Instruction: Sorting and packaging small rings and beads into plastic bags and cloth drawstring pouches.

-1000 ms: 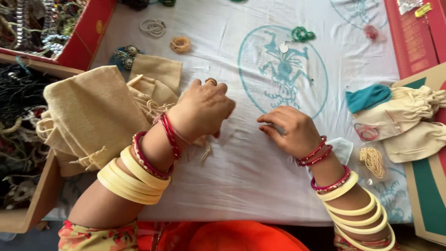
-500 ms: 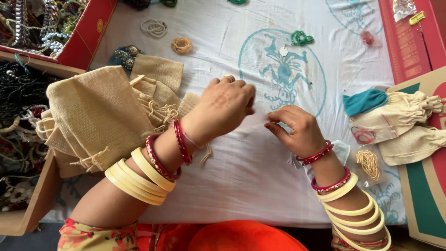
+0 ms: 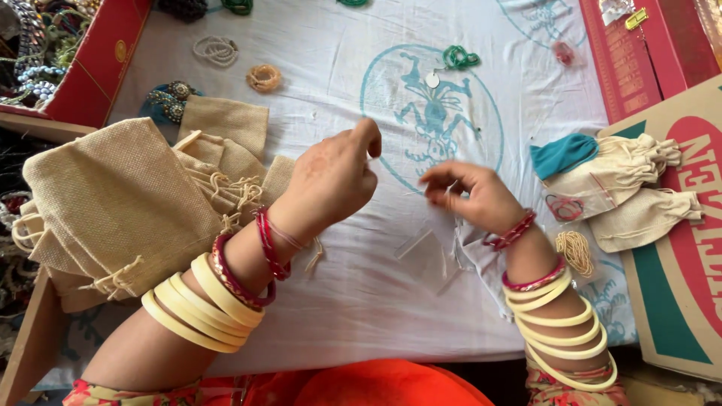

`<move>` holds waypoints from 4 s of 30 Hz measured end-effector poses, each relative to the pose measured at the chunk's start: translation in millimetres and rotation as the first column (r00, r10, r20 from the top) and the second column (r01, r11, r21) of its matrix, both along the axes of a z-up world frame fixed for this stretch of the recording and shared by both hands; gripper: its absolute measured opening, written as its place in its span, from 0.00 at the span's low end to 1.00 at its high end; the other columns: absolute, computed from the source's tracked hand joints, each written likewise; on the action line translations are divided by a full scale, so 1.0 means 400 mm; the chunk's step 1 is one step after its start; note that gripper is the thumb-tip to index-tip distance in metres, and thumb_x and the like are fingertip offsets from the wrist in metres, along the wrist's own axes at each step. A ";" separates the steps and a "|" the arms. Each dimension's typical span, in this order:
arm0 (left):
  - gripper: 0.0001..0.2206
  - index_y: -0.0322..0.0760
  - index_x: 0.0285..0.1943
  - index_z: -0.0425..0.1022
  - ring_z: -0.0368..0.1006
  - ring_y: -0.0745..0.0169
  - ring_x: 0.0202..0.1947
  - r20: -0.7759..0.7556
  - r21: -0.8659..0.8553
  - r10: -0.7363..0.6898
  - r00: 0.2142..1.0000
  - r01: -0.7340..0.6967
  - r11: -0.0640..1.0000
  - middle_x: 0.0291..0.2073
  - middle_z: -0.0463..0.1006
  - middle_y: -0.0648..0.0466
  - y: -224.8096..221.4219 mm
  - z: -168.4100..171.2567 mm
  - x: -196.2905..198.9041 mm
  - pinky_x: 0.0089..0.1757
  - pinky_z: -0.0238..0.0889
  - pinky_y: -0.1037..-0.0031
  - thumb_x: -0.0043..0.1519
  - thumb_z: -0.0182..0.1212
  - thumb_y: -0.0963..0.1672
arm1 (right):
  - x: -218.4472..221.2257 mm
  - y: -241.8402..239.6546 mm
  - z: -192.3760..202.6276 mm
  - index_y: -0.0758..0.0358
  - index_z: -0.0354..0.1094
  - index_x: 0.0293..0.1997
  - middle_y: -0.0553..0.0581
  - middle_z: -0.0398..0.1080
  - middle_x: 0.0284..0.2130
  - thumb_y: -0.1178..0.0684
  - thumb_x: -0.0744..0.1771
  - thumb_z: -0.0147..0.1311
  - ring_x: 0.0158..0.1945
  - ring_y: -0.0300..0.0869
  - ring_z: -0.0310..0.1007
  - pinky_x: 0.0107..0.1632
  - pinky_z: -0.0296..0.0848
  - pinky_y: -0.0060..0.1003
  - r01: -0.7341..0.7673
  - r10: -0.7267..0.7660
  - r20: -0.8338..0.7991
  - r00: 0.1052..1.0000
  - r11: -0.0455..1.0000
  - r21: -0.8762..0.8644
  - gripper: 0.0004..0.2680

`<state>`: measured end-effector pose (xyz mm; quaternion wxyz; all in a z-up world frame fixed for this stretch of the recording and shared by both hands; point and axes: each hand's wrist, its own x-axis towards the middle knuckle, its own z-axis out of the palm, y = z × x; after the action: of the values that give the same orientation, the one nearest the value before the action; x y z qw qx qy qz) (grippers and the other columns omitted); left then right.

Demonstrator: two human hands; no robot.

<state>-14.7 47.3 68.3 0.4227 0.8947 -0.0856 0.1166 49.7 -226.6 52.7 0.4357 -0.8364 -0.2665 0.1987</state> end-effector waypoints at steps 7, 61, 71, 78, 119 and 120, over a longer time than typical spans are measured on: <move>0.05 0.36 0.37 0.74 0.74 0.43 0.38 0.012 -0.029 -0.058 0.998 0.059 0.998 0.35 0.78 0.45 -0.039 -0.043 0.001 0.41 0.66 0.57 0.58 0.52 0.41 | -0.054 0.042 0.056 0.56 0.77 0.36 0.54 0.70 0.41 0.50 0.57 0.70 0.51 0.50 0.63 0.56 0.62 0.42 -0.388 0.504 0.203 0.840 0.817 -0.427 0.10; 0.10 0.34 0.31 0.74 0.74 0.54 0.41 0.015 -0.274 -0.073 0.997 0.074 0.959 0.38 0.74 0.51 -0.099 -0.116 -0.007 0.42 0.69 0.69 0.49 0.73 0.41 | -0.091 0.073 0.078 0.56 0.75 0.41 0.56 0.71 0.50 0.58 0.62 0.68 0.53 0.50 0.68 0.54 0.70 0.43 -0.137 0.117 0.737 0.666 0.990 -0.034 0.08; 0.36 0.40 0.63 0.66 0.74 0.59 0.33 -0.233 -0.413 -0.332 0.914 0.216 0.885 0.45 0.79 0.51 -0.101 -0.084 -0.009 0.39 0.70 0.69 0.45 0.78 0.49 | -0.102 0.075 0.092 0.56 0.76 0.37 0.56 0.69 0.54 0.66 0.59 0.63 0.61 0.52 0.65 0.64 0.67 0.46 -0.140 0.208 0.853 0.479 0.977 -0.160 0.09; 0.29 0.36 0.55 0.71 0.73 0.65 0.34 -0.172 -0.426 -0.345 0.923 0.246 0.871 0.42 0.81 0.51 -0.101 -0.077 -0.009 0.38 0.70 0.72 0.47 0.79 0.48 | -0.108 0.078 0.094 0.57 0.75 0.39 0.56 0.68 0.57 0.63 0.62 0.62 0.64 0.51 0.61 0.68 0.66 0.46 -0.192 0.211 0.821 0.531 0.973 -0.126 0.07; 0.23 0.42 0.55 0.71 0.74 0.40 0.45 0.028 -0.317 -0.092 0.995 0.096 0.944 0.49 0.72 0.47 -0.089 -0.091 -0.012 0.43 0.68 0.58 0.52 0.73 0.45 | 0.200 0.154 -0.002 0.58 0.79 0.42 0.57 0.78 0.39 0.63 0.65 0.58 0.43 0.50 0.79 0.46 0.76 0.41 0.230 0.089 0.716 0.693 0.914 -0.335 0.07; 0.23 0.42 0.55 0.71 0.74 0.40 0.45 0.012 -0.314 -0.083 0.996 0.083 0.946 0.49 0.72 0.47 -0.089 -0.091 -0.011 0.43 0.68 0.58 0.52 0.74 0.45 | 0.167 0.152 0.011 0.60 0.79 0.41 0.57 0.78 0.38 0.64 0.64 0.58 0.42 0.48 0.79 0.45 0.76 0.39 0.214 0.059 0.692 0.720 0.929 -0.301 0.07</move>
<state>-19.1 11.6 32.0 0.5643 0.8116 -0.1032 0.1104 116.5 -165.6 57.2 0.1523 -0.9254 -0.3323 -0.1001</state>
